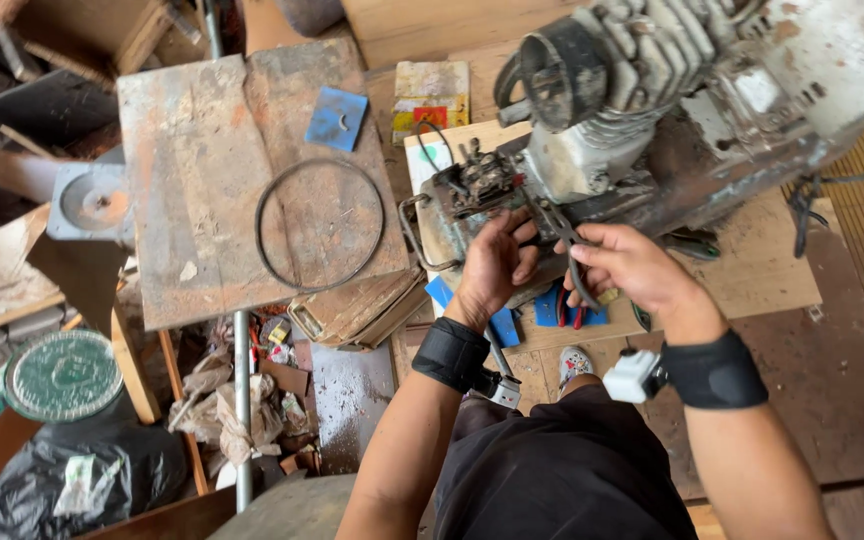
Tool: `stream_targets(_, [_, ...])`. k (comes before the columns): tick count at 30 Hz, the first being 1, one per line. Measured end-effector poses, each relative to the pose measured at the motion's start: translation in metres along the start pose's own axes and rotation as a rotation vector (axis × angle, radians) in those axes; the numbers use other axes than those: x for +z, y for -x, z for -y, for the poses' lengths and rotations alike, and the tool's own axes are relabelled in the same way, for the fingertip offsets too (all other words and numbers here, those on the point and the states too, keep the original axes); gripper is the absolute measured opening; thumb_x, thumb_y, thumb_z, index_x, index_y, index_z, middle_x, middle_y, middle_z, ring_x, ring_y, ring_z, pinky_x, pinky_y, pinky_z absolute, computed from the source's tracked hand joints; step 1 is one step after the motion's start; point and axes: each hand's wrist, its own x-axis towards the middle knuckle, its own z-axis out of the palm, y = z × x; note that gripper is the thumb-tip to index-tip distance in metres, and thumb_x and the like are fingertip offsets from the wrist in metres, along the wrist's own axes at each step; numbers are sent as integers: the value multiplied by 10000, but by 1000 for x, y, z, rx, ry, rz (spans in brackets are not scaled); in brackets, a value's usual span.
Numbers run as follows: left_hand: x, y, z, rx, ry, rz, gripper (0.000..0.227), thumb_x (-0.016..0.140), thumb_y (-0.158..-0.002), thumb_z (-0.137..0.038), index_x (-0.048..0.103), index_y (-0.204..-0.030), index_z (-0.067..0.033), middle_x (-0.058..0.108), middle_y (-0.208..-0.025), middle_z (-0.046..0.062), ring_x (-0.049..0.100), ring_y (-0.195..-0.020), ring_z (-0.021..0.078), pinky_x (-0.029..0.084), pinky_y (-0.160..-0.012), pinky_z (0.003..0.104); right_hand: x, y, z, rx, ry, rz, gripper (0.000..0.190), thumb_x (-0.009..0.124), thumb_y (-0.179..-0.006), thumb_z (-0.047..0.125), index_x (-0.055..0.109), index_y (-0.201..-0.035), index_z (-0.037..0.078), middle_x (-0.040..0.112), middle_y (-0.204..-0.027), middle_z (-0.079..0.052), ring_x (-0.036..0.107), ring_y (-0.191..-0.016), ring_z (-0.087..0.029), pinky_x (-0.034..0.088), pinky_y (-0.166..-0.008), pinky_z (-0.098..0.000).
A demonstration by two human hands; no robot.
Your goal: Repairing or assembling parts of a mechanical air compressor.
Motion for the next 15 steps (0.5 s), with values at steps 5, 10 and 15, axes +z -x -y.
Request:
stream_targets(5, [-7, -3, 4, 28, -1, 45, 588, 415, -1096, -465, 439, -1418, 27, 682, -1195, 136, 417, -546, 122, 327, -474, 247, 34, 3, -10, -103, -165, -56, 207, 558, -1003, 152, 627, -1161, 36, 725, -828, -115, 731, -642, -214, 565, -551, -301])
stream_targets(10, [10, -3, -5, 44, -56, -5, 552, 398, -1078, -434, 473, -1407, 4, 689, -1228, 106, 414, -523, 110, 319, -449, 230, 3, -7, 0, -73, 14, -6, 193, 606, -998, 156, 653, -1099, -2, 722, -770, -107, 684, -574, -170, 383, -409, -215])
stream_targets(15, [-28, -16, 15, 65, 1, 105, 353, 387, -1206, -401, 486, -1222, -63, 550, -898, 0, 437, -573, 132, 321, -481, 261, -45, -18, 31, 68, 214, 190, 247, 652, -932, 163, 693, -1118, 5, 700, -698, -96, 667, -490, -152, 334, -357, -199])
